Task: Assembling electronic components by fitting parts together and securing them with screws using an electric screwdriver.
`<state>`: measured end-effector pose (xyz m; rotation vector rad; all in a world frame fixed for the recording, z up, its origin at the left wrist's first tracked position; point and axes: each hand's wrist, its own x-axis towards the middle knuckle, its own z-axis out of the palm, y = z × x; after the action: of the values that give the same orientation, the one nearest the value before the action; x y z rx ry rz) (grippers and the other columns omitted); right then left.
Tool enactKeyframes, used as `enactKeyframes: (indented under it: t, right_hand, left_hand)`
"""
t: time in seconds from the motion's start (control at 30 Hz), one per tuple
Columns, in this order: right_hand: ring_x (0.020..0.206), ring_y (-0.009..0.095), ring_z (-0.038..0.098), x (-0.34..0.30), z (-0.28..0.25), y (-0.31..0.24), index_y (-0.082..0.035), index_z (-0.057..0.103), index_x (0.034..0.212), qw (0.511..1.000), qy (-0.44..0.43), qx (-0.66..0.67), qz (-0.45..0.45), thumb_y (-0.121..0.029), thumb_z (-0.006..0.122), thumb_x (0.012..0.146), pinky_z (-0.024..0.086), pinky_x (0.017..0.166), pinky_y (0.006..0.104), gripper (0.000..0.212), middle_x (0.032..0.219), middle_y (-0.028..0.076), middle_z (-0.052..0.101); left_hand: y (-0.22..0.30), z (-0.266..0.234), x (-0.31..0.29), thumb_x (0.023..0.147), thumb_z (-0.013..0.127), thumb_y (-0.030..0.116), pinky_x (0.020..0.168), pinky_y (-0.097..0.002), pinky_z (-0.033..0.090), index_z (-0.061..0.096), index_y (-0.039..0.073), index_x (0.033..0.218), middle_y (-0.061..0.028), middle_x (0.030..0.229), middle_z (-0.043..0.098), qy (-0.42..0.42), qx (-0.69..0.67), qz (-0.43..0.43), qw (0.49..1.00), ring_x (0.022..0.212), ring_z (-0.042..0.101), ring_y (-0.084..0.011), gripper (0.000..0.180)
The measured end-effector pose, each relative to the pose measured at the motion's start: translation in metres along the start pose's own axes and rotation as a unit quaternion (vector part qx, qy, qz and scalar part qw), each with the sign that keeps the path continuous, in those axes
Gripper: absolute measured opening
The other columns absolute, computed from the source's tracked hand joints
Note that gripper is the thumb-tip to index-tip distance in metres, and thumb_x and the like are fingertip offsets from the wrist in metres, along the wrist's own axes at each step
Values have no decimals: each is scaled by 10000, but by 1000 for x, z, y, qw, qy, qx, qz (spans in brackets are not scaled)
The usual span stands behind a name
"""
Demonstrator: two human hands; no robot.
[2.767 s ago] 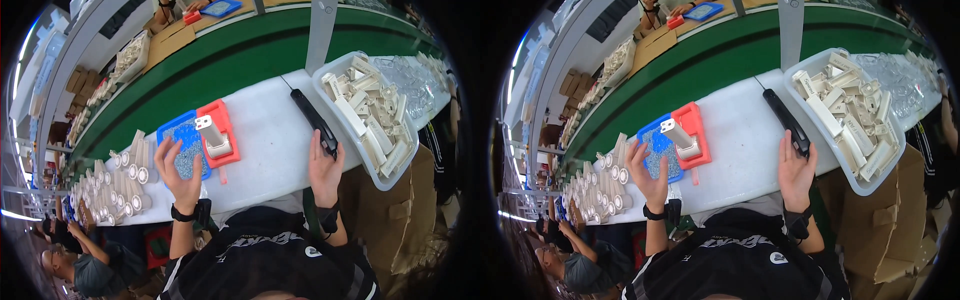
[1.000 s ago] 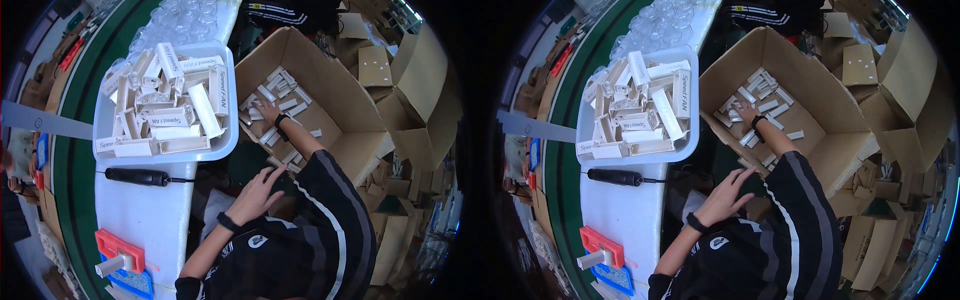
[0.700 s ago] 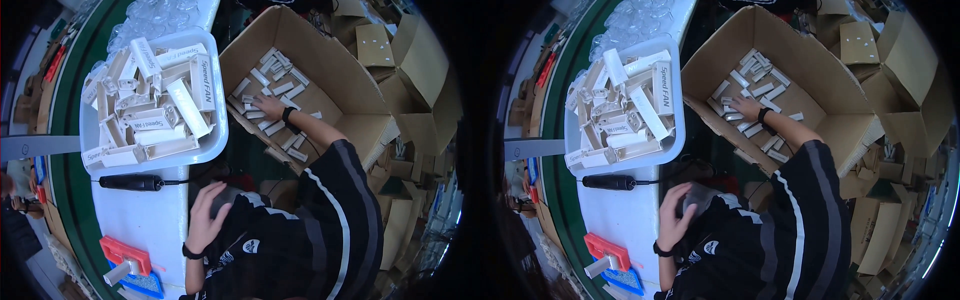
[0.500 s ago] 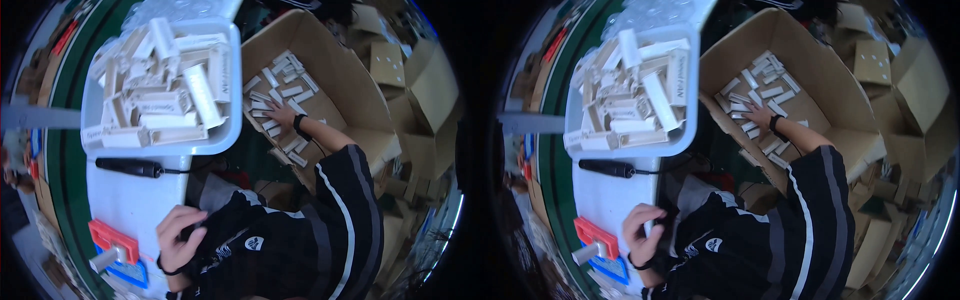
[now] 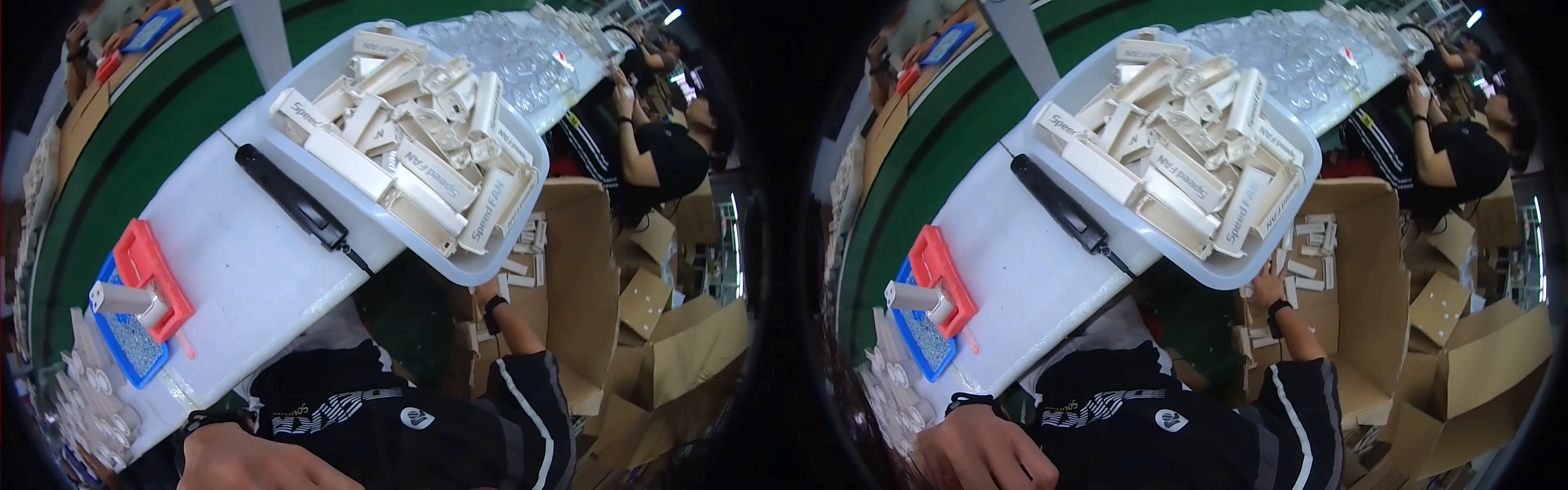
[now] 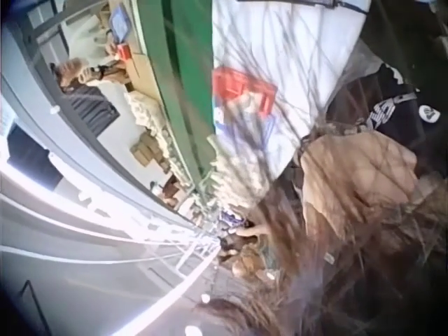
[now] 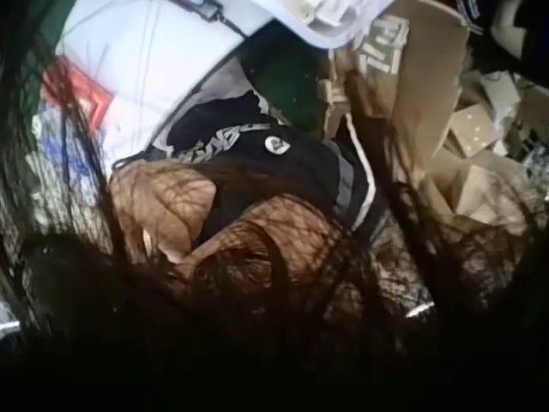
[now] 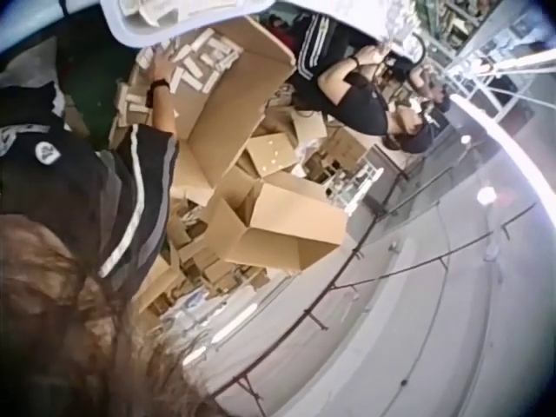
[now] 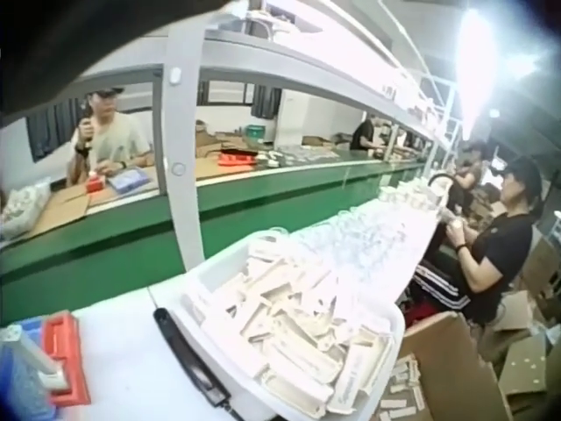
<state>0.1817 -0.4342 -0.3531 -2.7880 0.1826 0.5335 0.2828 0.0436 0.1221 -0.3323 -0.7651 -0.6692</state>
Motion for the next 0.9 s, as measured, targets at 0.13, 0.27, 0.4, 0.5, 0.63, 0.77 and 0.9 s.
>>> enactKeyframes:
  t: [0.13, 0.27, 0.4, 0.5, 0.63, 0.77, 0.9]
  right_hand:
    - [1545, 484, 168, -16, -3, 62, -226, 474, 1544, 980, 59, 188, -27, -460, 712, 791, 10, 1154, 814, 823, 1671, 158, 314]
    - [1558, 436, 177, 14, -20, -39, -271, 460, 1556, 992, -112, -59, 21, -401, 643, 835, -23, 1152, 805, 756, 1670, 96, 347]
    - [1571, 397, 167, -22, -15, 7, -323, 401, 1588, 836, 132, -524, -95, -574, 612, 834, -50, 1138, 806, 823, 1684, 62, 332]
    - [1573, 396, 157, 7, -23, -23, -338, 373, 1600, 950, -55, -309, -2, -701, 562, 812, -65, 1120, 816, 888, 1685, 58, 333]
    - [1574, 404, 142, -13, -7, 32, -340, 351, 1609, 908, -7, -419, -5, -855, 491, 756, -73, 1109, 821, 1006, 1694, 56, 315]
    - [1573, 399, 149, 11, 3, 5, -334, 344, 1611, 948, -10, -317, 6, -900, 474, 732, -57, 1139, 792, 1054, 1696, 55, 311]
    - [1561, 385, 194, 7, -12, -7, -324, 356, 1605, 976, -49, -207, 52, -888, 506, 727, 0, 1163, 756, 1054, 1684, 56, 333]
  left_hand:
    - [-8, -11, 4, 998, 551, 379, 520, -405, 395, 633, -39, 912, -156, 776, 588, -244, 158, 190, 938, 596, 560, -282, 435]
    - [-10, -13, -7, 1039, 474, 531, 571, -436, 376, 641, 73, 928, -90, 814, 573, -303, 317, 234, 867, 648, 547, -296, 500]
    - [1, -4, -12, 1039, 485, 518, 568, -429, 383, 640, 71, 928, -86, 804, 574, -276, 281, 242, 887, 642, 551, -289, 486]
    - [9, 1, -18, 1038, 494, 509, 567, -424, 388, 639, 70, 928, -83, 796, 575, -249, 284, 212, 901, 637, 554, -284, 476]
    - [16, 9, -22, 1038, 506, 496, 565, -417, 395, 638, 68, 928, -80, 785, 576, -226, 234, 203, 924, 631, 559, -278, 462]
    - [17, 1, -18, 1038, 517, 484, 562, -410, 402, 637, 66, 928, -76, 775, 577, -197, 233, 172, 937, 625, 563, -272, 448]
    - [22, 10, -25, 1037, 529, 472, 560, -403, 409, 636, 65, 928, -73, 765, 578, -167, 216, 148, 950, 619, 568, -265, 435]
